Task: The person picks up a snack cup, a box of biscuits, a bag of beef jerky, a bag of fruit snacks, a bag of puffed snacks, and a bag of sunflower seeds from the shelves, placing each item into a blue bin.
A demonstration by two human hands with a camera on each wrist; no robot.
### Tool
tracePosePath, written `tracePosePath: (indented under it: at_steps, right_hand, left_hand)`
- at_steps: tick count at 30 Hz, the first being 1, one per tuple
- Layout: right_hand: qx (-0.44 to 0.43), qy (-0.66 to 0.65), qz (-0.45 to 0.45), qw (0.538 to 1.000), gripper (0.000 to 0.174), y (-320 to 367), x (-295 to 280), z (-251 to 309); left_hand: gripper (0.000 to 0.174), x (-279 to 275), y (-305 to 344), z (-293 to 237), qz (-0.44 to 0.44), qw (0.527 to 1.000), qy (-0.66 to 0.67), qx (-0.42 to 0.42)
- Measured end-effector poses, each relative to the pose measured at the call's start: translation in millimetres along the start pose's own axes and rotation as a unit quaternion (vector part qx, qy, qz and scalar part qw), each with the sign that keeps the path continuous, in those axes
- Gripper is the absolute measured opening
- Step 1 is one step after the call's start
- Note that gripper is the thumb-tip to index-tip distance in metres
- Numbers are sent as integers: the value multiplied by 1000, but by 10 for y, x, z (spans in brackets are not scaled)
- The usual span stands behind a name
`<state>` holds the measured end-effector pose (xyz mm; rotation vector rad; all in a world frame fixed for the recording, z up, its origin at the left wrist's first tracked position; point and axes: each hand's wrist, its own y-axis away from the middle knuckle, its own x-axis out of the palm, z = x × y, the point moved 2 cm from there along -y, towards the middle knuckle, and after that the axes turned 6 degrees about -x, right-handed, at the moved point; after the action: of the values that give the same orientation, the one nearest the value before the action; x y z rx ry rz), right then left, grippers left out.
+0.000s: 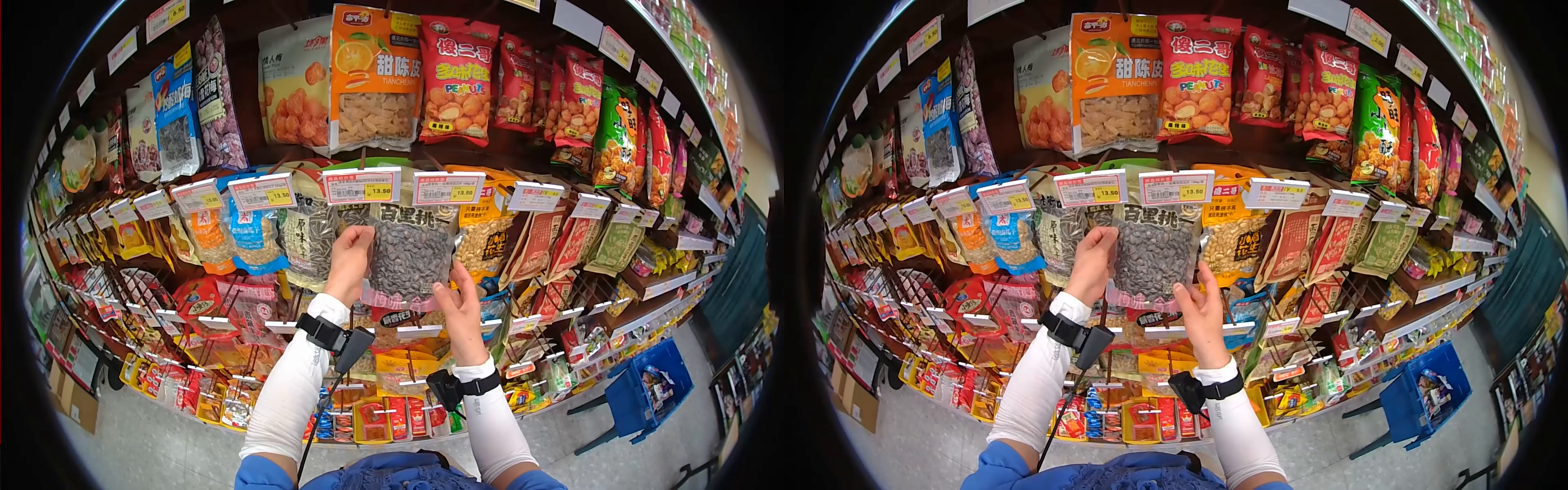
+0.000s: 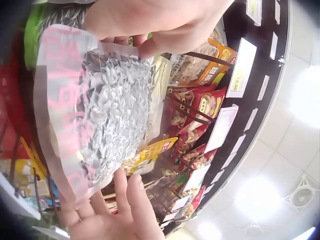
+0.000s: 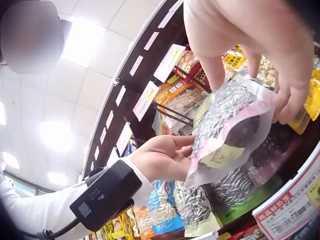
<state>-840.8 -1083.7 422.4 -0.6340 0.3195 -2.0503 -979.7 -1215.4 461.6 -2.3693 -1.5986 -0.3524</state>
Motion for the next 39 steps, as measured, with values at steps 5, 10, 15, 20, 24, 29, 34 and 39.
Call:
tracePosePath:
  at_steps: [5, 10, 15, 20, 24, 29, 34, 39]
  right_hand:
    - [10, 15, -10, 1000, 64, 58, 13, 91]
    - [13, -20, -10, 1000, 62, 149, 27, 88]
    - [-3, -38, -21, 999, 58, 219, 98, 129]
    - [-30, -79, -2, 996, 56, 290, 136, 239]
    - [-6, -109, 1, 994, 57, 357, 147, 345]
    - [-39, -78, -6, 996, 59, 439, 166, 384]
    - [-44, -60, 1, 997, 58, 621, 102, 379]
    - [-64, -77, -36, 994, 54, 734, -40, 319]
  left_hand:
    - [11, 20, 60, 12, 17, 999, 41, -19]
    - [10, 55, 147, -4, 6, 997, 62, -43]
    - [8, 52, 239, -17, 14, 997, 73, -12]
    - [8, 38, 321, -38, 40, 995, 89, -4]
    - [9, 57, 429, -94, 44, 995, 90, 13]
    - [9, 45, 501, -116, 67, 990, 120, 10]
    - [10, 38, 720, -82, 93, 990, 110, -14]
    - [12, 30, 758, 57, 118, 984, 127, -34]
